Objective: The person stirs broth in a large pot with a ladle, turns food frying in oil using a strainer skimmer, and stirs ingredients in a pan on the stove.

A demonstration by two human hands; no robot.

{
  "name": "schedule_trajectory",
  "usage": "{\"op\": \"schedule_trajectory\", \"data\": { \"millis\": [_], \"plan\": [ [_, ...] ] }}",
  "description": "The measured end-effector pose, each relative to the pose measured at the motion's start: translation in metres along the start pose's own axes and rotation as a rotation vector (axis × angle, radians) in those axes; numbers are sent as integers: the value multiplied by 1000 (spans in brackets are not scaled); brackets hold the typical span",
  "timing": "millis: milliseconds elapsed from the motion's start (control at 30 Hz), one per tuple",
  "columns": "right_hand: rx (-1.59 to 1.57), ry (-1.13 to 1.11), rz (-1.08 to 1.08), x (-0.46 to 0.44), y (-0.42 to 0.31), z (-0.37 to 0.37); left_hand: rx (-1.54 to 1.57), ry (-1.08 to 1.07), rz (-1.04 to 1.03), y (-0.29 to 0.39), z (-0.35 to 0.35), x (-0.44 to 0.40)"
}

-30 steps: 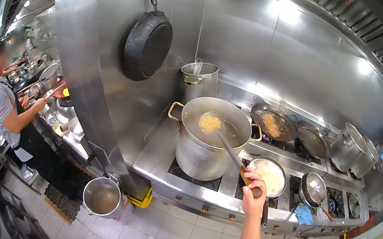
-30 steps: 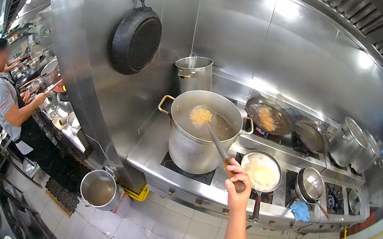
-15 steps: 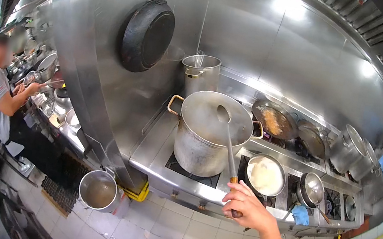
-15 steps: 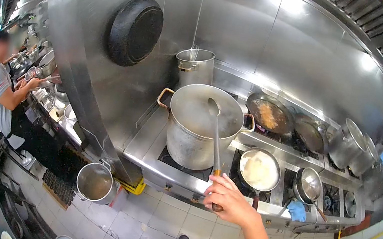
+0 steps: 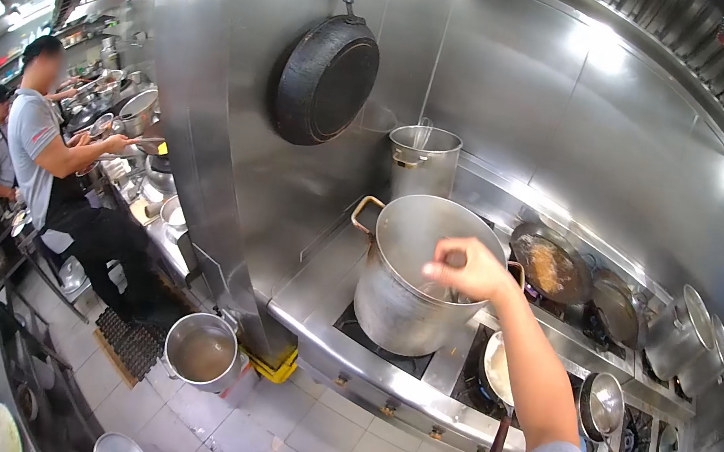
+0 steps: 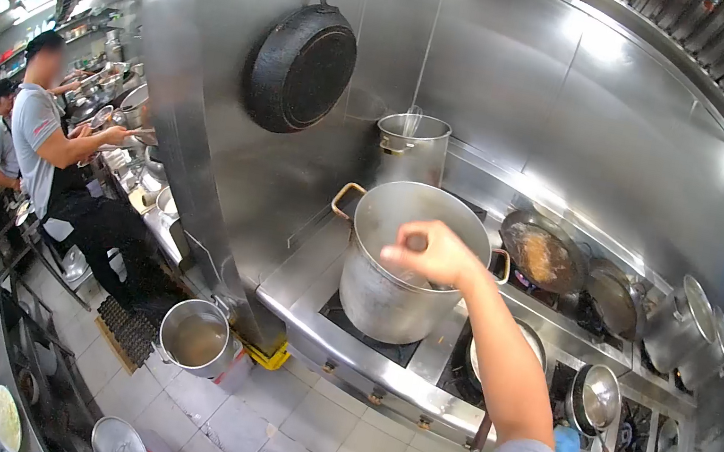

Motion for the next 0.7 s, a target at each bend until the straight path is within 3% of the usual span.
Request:
{"op": "schedule_trajectory", "data": {
  "millis": [33, 200, 467, 567, 633, 700],
  "plan": [
    [-120, 35, -147, -12, 16, 5, 0, 14, -77, 9, -2, 16],
    [-657, 453, -140, -49, 90, 39, -117, 29, -63, -17, -10, 23],
    [-1065, 1065, -214, 44, 166, 74, -328, 59, -133, -6, -11, 46],
    [-1139, 1147, -106, 79, 172, 48, -365, 30, -113, -9, -2, 19],
    [-1104, 1222, -115, 93, 162, 26, -94, -28, 61, -24, 5, -28],
    [-1024, 1128, -51, 89, 159, 0, -56, -33, 42, -2, 7, -23]
  ]
}}
Point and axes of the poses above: each hand's wrist, its own x-axis away from the middle knuckle, its own z-axis out of the back of the hand, y = z × x, the point moved 8 cm from there along -x, towards the middle knuckle, and after that the axes turned 7 degrees about y, right-handed, at the moved point
